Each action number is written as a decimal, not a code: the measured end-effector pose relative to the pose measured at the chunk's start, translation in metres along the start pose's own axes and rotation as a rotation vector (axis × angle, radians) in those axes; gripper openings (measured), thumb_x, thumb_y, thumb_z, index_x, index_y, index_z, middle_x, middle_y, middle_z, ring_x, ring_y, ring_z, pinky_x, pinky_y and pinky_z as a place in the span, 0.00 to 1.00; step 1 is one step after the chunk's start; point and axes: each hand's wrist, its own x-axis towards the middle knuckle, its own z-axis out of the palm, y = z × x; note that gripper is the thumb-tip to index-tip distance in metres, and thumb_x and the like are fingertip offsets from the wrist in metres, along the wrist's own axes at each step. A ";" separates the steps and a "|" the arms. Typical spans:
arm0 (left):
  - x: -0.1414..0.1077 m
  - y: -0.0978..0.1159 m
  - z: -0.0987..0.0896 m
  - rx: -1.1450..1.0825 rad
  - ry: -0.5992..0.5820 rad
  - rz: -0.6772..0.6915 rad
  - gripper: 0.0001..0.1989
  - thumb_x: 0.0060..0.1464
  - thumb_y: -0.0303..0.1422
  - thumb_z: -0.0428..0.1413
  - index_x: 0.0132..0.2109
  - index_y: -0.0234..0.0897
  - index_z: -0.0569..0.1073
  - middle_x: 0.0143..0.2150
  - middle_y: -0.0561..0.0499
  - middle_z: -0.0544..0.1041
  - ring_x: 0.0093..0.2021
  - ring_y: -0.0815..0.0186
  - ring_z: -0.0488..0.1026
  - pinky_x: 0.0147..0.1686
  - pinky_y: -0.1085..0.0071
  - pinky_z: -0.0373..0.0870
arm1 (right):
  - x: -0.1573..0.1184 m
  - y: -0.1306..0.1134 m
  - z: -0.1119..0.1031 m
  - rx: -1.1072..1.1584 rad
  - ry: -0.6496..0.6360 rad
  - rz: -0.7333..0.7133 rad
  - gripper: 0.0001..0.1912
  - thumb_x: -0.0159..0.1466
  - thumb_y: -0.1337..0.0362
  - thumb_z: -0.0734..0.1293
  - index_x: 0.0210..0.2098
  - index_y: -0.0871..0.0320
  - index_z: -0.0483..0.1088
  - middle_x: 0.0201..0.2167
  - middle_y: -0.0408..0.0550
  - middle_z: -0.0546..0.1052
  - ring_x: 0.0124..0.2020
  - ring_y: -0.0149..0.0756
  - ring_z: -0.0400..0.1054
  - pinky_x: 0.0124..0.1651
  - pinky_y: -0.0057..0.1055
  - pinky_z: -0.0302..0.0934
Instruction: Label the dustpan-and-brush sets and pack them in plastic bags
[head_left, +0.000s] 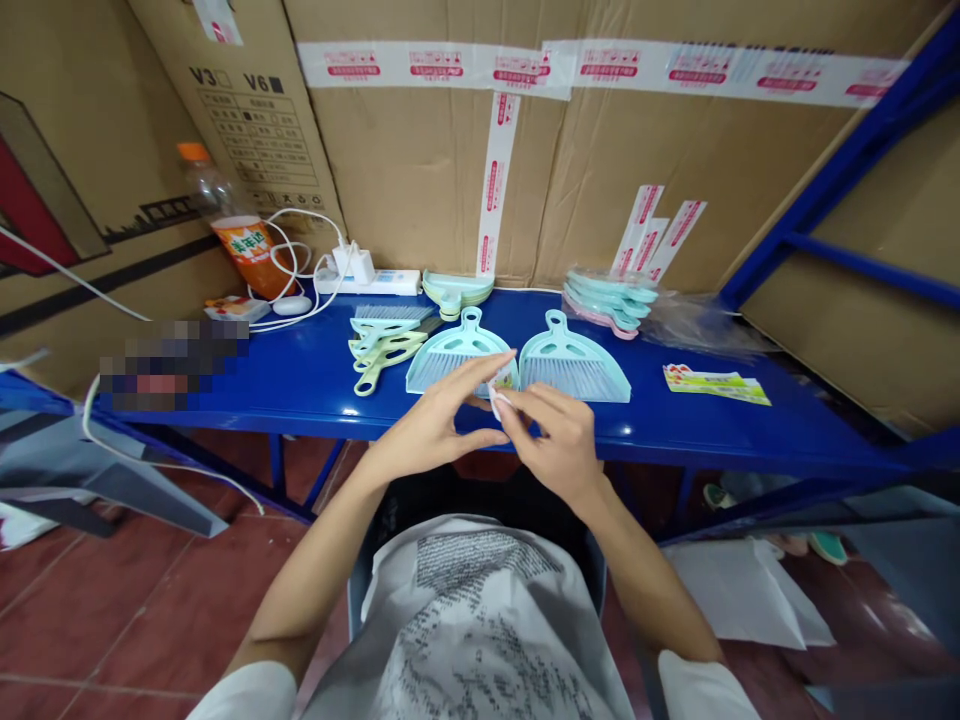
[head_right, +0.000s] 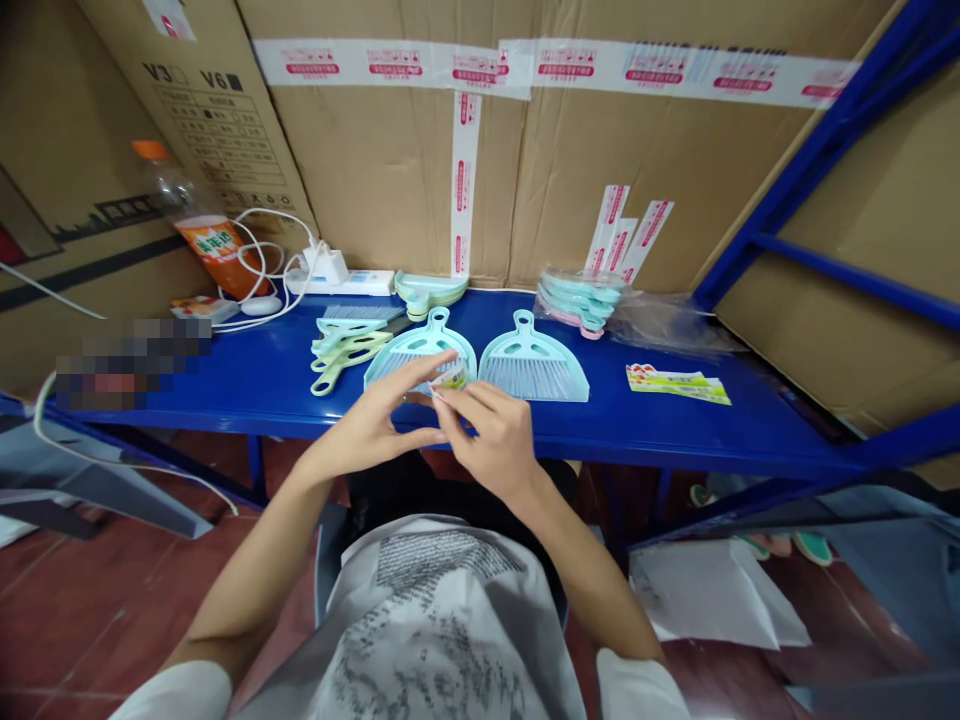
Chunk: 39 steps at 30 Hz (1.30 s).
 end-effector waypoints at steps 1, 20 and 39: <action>0.001 0.000 0.000 0.038 -0.005 0.012 0.34 0.66 0.40 0.67 0.75 0.47 0.69 0.73 0.39 0.74 0.70 0.47 0.75 0.63 0.54 0.80 | 0.000 -0.003 0.003 0.045 -0.013 0.006 0.14 0.77 0.58 0.65 0.45 0.48 0.85 0.31 0.47 0.83 0.33 0.42 0.77 0.43 0.43 0.74; 0.008 -0.023 -0.022 -0.382 0.189 -0.171 0.11 0.54 0.41 0.76 0.36 0.38 0.88 0.36 0.46 0.84 0.36 0.62 0.80 0.37 0.68 0.76 | 0.007 0.019 0.007 0.765 -0.034 0.400 0.25 0.69 0.51 0.76 0.51 0.47 0.57 0.44 0.41 0.79 0.32 0.33 0.80 0.28 0.28 0.75; -0.003 -0.042 -0.059 -0.142 0.211 -0.285 0.22 0.61 0.52 0.68 0.37 0.34 0.88 0.38 0.42 0.86 0.34 0.61 0.83 0.35 0.68 0.80 | 0.010 0.049 0.005 0.253 0.040 0.321 0.12 0.71 0.61 0.69 0.45 0.54 0.86 0.42 0.50 0.85 0.43 0.43 0.78 0.45 0.41 0.76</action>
